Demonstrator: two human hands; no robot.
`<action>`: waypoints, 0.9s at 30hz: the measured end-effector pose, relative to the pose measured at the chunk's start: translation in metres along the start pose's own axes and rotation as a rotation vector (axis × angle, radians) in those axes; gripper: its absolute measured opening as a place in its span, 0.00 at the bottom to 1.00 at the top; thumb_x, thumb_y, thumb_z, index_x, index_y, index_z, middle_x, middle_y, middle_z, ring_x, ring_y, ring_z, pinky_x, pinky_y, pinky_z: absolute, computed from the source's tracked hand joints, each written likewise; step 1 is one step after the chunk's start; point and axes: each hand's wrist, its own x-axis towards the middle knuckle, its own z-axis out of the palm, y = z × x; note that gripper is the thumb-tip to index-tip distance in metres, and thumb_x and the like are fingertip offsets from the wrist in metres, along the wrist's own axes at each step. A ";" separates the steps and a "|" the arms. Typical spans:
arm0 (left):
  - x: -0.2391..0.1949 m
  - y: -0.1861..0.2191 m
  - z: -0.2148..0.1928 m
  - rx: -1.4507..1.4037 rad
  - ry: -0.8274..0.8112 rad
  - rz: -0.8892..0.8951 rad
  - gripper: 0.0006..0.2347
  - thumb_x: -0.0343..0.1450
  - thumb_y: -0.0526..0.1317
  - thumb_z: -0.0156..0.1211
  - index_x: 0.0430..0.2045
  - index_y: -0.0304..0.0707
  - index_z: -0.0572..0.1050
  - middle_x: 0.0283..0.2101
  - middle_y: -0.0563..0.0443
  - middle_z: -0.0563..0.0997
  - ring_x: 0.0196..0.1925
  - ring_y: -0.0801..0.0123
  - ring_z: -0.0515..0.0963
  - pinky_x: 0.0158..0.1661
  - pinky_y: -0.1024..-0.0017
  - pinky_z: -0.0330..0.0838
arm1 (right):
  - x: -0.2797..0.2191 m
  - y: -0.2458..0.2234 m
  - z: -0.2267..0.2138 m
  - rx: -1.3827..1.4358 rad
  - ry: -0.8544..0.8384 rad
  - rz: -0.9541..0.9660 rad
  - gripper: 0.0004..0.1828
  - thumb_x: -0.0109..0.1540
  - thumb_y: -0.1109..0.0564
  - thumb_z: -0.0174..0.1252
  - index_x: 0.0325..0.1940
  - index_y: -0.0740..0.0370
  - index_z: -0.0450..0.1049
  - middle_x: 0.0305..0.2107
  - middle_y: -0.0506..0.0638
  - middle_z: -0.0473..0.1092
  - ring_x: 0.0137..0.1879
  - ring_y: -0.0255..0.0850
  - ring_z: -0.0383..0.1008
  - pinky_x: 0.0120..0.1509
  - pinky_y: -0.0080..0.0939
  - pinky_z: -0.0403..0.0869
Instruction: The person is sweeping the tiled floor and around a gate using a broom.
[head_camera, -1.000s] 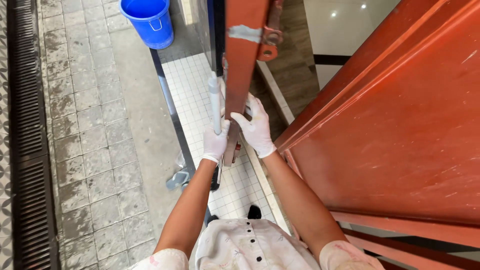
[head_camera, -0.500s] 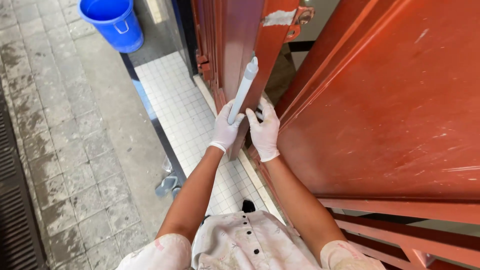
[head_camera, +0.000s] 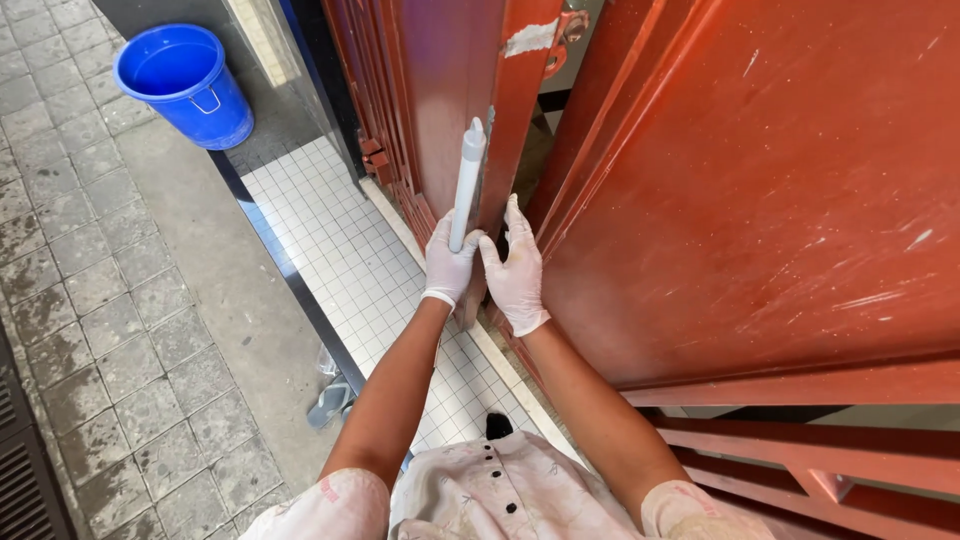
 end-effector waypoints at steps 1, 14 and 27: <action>0.002 -0.003 0.001 -0.013 0.003 0.001 0.23 0.70 0.39 0.69 0.59 0.32 0.71 0.51 0.45 0.82 0.52 0.67 0.80 0.55 0.69 0.73 | 0.001 0.000 -0.001 -0.002 -0.012 -0.003 0.38 0.65 0.60 0.62 0.77 0.67 0.54 0.70 0.66 0.60 0.74 0.54 0.64 0.75 0.47 0.68; -0.003 -0.007 -0.002 -0.042 0.004 -0.029 0.21 0.69 0.37 0.69 0.57 0.32 0.73 0.49 0.45 0.84 0.52 0.67 0.82 0.55 0.70 0.74 | -0.004 -0.009 -0.019 -0.016 -0.104 0.003 0.39 0.64 0.62 0.63 0.77 0.67 0.55 0.67 0.63 0.64 0.73 0.51 0.67 0.76 0.44 0.66; -0.210 0.022 -0.025 0.072 -0.135 0.052 0.16 0.70 0.43 0.68 0.15 0.34 0.72 0.18 0.46 0.70 0.22 0.61 0.71 0.28 0.62 0.65 | -0.081 -0.183 -0.143 0.623 -0.556 0.011 0.42 0.64 0.36 0.63 0.70 0.63 0.56 0.62 0.54 0.62 0.68 0.43 0.62 0.74 0.45 0.61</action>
